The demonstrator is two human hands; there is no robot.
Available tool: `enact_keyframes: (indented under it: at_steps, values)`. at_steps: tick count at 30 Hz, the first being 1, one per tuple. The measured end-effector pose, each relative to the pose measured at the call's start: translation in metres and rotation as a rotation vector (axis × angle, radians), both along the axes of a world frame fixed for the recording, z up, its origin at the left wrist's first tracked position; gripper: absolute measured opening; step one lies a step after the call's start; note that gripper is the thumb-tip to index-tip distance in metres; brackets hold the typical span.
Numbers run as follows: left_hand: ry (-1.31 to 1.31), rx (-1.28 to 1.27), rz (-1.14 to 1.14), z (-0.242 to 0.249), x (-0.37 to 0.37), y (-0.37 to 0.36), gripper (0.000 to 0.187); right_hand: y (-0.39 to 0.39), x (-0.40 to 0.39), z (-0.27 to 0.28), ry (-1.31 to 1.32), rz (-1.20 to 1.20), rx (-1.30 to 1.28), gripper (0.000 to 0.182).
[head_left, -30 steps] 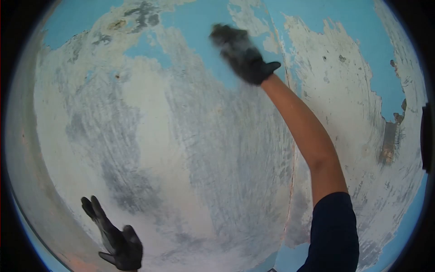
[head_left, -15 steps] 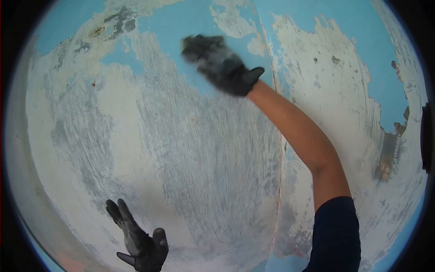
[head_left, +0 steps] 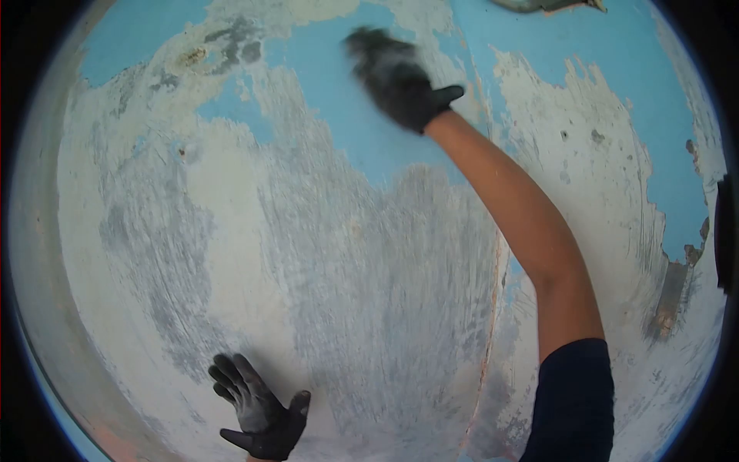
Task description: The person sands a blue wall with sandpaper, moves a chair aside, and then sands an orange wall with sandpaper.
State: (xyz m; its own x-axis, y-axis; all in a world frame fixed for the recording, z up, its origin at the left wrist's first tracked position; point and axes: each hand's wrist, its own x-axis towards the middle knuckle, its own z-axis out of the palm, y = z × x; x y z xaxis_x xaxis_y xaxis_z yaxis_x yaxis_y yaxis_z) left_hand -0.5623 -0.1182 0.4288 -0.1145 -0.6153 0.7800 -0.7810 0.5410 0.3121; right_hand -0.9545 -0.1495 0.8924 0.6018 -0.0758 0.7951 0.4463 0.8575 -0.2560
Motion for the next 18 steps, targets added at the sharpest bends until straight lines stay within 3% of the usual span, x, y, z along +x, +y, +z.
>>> enact_keyframes:
  at_steps: [4,6,8,10,11,13,14,18]
  values:
    - [-0.05,0.003,0.074,-0.013,-0.002,-0.011,0.131,0.022,-0.002,0.063,-0.367,1.464,0.739,0.058]
    - [-0.1,-0.094,0.083,-0.017,0.0,-0.025,0.138,0.02,0.005,0.09,-0.4,1.42,0.618,0.055]
    - [-0.086,-0.094,0.042,-0.02,0.003,-0.025,0.133,0.017,0.011,0.084,-0.478,1.373,0.486,0.053]
    - [-0.066,-0.079,0.005,-0.019,0.003,-0.022,0.129,0.024,0.046,0.058,0.289,1.435,0.934,0.04]
    - [-0.052,-0.08,0.002,-0.016,-0.003,-0.022,0.129,0.035,0.046,0.073,0.299,1.425,0.944,0.04]
    - [-0.086,-0.096,0.016,-0.017,0.0,-0.016,0.129,0.057,0.011,0.113,-0.595,1.646,0.628,0.04]
    - [-0.087,-0.116,0.031,-0.013,-0.001,-0.017,0.129,0.023,-0.031,0.154,-0.462,1.406,0.51,0.04]
    - [-0.065,-0.099,0.021,-0.009,-0.003,-0.019,0.129,0.015,0.024,0.17,-0.351,1.29,0.558,0.037]
